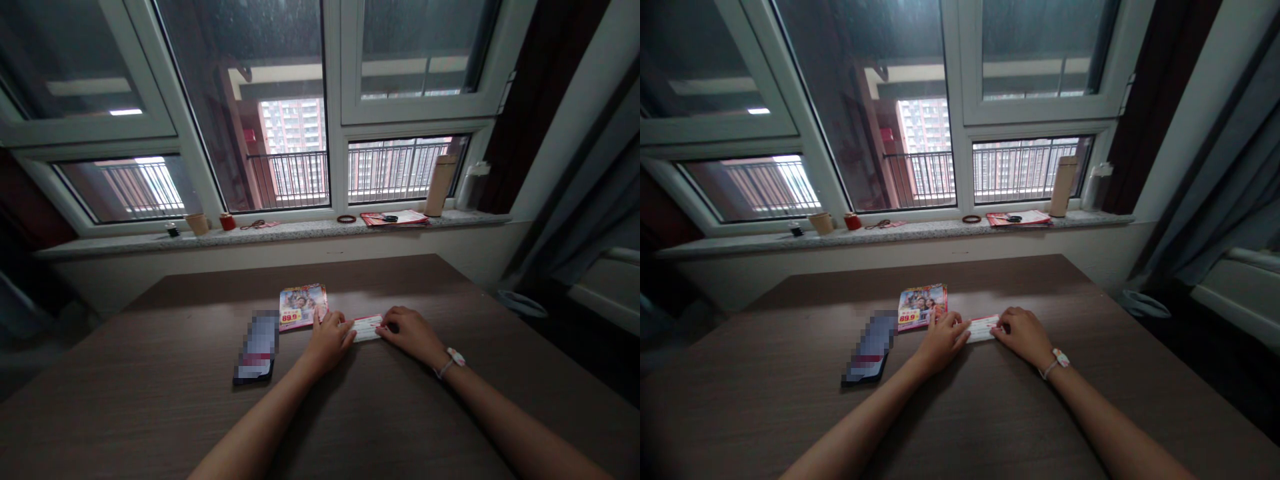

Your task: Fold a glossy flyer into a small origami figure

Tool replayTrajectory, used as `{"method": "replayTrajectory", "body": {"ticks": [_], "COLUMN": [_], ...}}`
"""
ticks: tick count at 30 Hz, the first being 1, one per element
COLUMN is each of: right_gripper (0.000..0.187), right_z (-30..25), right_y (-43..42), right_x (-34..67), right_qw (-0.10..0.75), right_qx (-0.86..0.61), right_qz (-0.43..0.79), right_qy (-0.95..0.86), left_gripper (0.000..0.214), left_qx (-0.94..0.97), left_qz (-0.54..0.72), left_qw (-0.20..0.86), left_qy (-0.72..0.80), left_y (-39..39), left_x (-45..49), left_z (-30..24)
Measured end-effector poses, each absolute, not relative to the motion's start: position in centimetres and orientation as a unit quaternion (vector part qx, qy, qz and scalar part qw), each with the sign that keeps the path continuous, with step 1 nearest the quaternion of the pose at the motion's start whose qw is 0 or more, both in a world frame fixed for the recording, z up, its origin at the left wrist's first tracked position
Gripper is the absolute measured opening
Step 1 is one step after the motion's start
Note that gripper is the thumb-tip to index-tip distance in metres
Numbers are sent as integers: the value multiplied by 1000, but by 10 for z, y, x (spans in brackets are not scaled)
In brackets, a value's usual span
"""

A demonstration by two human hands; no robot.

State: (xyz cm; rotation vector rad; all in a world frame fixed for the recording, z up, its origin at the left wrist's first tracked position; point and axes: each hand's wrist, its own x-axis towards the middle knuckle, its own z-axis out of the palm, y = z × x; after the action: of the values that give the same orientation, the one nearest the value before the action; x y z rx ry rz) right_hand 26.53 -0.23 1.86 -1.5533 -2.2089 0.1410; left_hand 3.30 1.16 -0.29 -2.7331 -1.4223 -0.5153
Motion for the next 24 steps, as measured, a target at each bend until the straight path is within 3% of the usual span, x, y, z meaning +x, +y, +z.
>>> {"method": "replayTrajectory", "body": {"ticks": [24], "right_gripper": [29], "right_z": [16], "right_y": [-2], "right_x": [264], "right_qw": [207], "right_qx": [-576], "right_qz": [49], "right_qy": [-789], "left_gripper": [35], "left_qx": [-864], "left_qz": [-163], "left_qw": [5], "left_qy": [-477], "left_y": [8], "left_x": [34], "left_z": [-4]}}
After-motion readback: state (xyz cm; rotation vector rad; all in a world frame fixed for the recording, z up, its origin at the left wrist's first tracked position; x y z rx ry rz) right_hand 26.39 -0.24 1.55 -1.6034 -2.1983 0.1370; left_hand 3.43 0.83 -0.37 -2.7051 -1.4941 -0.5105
